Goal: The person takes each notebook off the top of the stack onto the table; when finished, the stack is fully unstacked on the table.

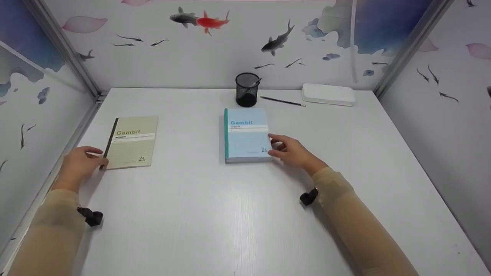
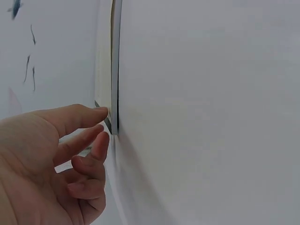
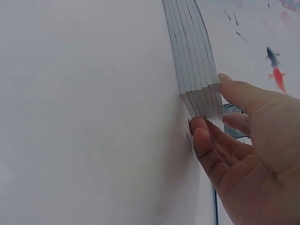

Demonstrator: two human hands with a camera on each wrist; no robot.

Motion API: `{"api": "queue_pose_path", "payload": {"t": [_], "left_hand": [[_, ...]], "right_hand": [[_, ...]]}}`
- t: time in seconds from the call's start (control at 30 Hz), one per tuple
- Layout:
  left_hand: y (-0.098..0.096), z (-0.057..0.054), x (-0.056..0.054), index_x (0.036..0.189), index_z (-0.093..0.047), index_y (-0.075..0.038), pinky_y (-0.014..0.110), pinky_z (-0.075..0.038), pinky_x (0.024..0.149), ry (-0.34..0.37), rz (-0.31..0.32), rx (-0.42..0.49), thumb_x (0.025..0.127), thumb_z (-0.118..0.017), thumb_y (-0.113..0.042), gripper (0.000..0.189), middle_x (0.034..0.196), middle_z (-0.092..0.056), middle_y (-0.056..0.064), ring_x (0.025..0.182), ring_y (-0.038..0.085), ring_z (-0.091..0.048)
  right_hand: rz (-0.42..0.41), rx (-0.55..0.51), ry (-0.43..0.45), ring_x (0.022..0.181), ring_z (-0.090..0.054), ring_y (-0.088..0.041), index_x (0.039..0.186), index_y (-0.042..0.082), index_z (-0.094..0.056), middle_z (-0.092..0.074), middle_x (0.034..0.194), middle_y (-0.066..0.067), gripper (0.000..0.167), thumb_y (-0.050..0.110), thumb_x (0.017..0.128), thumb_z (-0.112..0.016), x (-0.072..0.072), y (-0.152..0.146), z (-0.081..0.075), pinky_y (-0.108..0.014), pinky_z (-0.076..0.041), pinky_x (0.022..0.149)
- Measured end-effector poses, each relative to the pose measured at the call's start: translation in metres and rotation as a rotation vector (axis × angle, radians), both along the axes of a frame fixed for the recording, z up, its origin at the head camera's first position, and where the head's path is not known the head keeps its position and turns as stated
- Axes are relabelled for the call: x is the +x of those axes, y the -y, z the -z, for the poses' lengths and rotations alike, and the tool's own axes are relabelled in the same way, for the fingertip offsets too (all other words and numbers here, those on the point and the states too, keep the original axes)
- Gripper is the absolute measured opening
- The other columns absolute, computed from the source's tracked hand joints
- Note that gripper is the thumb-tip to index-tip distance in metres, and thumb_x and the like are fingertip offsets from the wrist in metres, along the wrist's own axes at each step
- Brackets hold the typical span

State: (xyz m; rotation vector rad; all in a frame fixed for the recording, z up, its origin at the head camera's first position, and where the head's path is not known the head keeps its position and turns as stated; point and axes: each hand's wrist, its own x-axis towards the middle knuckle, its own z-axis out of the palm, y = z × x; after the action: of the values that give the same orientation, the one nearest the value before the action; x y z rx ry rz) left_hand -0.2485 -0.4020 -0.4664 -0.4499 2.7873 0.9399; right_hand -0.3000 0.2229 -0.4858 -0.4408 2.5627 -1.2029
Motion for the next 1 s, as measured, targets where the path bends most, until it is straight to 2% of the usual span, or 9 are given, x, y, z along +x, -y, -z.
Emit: {"api": "queue_pose_path", "payload": {"t": [0.1,0.2,0.27,0.4,0.57,0.73,0.87,1.0], "left_hand": [[-0.026,-0.005,0.0,0.136,-0.058,0.002,0.04,-0.045,0.081,-0.086,0.021,-0.018,0.097,-0.063,-0.026,0.049,0.131,-0.059,0.03,0.114,0.043,-0.058],[-0.059,-0.009,-0.002,0.13,-0.063,0.0,0.039,-0.045,0.082,-0.148,0.087,-0.001,0.098,-0.063,-0.024,0.04,0.125,-0.063,0.028,0.112,0.041,-0.059],[-0.082,-0.011,-0.004,0.127,-0.065,-0.001,0.038,-0.046,0.083,-0.163,0.131,0.026,0.099,-0.063,-0.024,0.036,0.123,-0.065,0.026,0.109,0.039,-0.06],[-0.123,-0.013,-0.009,0.125,-0.067,-0.003,0.037,-0.047,0.084,-0.154,0.212,0.085,0.1,-0.064,-0.022,0.032,0.121,-0.066,0.023,0.106,0.034,-0.06],[-0.164,-0.014,-0.012,0.126,-0.068,-0.005,0.038,-0.045,0.087,-0.123,0.29,0.153,0.1,-0.065,-0.021,0.031,0.119,-0.065,0.019,0.107,0.03,-0.057],[-0.2,-0.012,-0.014,0.125,-0.07,-0.007,0.033,-0.045,0.082,-0.109,0.347,0.2,0.099,-0.065,-0.021,0.029,0.113,-0.066,0.014,0.104,0.027,-0.057],[-0.225,-0.009,-0.015,0.124,-0.07,-0.009,0.034,-0.046,0.082,-0.099,0.367,0.242,0.099,-0.066,-0.021,0.029,0.11,-0.068,0.012,0.102,0.025,-0.058],[-0.246,-0.004,-0.016,0.126,-0.068,-0.009,0.032,-0.047,0.082,-0.049,0.362,0.298,0.1,-0.065,-0.023,0.03,0.11,-0.071,0.01,0.099,0.023,-0.06]], "right_hand": [[0.005,0.005,0.005,0.121,-0.061,-0.029,0.159,0.02,-0.042,-0.058,0.144,-0.01,0.067,0.029,0.099,-0.071,0.0,0.0,0.001,-0.035,-0.058,0.086],[0.017,-0.002,0.006,0.122,-0.061,-0.029,0.158,0.02,-0.043,-0.058,0.145,-0.009,0.067,0.03,0.099,-0.071,0.0,0.0,0.002,-0.036,-0.058,0.086],[0.024,-0.008,0.004,0.124,-0.06,-0.03,0.158,0.02,-0.043,-0.058,0.146,-0.01,0.066,0.031,0.099,-0.071,0.001,0.0,0.001,-0.036,-0.058,0.088],[0.03,-0.019,0.021,0.123,-0.059,-0.029,0.157,0.019,-0.045,-0.058,0.146,-0.008,0.068,0.033,0.097,-0.073,0.002,0.0,-0.002,-0.037,-0.058,0.088],[0.03,-0.028,0.042,0.12,-0.059,-0.027,0.156,0.019,-0.046,-0.059,0.144,-0.005,0.071,0.032,0.093,-0.078,0.002,-0.001,-0.003,-0.039,-0.054,0.095],[0.03,-0.015,0.039,0.118,-0.06,-0.026,0.155,0.018,-0.048,-0.06,0.143,-0.004,0.072,0.031,0.092,-0.08,0.001,-0.002,-0.002,-0.041,-0.052,0.099],[0.03,-0.006,0.045,0.118,-0.06,-0.025,0.155,0.018,-0.048,-0.06,0.143,-0.004,0.073,0.031,0.091,-0.08,0.0,-0.001,-0.002,-0.041,-0.051,0.101],[0.02,-0.016,0.033,0.118,-0.061,-0.027,0.155,0.015,-0.048,-0.06,0.144,-0.007,0.073,0.028,0.091,-0.08,0.0,-0.001,-0.001,-0.043,-0.051,0.103]]}}
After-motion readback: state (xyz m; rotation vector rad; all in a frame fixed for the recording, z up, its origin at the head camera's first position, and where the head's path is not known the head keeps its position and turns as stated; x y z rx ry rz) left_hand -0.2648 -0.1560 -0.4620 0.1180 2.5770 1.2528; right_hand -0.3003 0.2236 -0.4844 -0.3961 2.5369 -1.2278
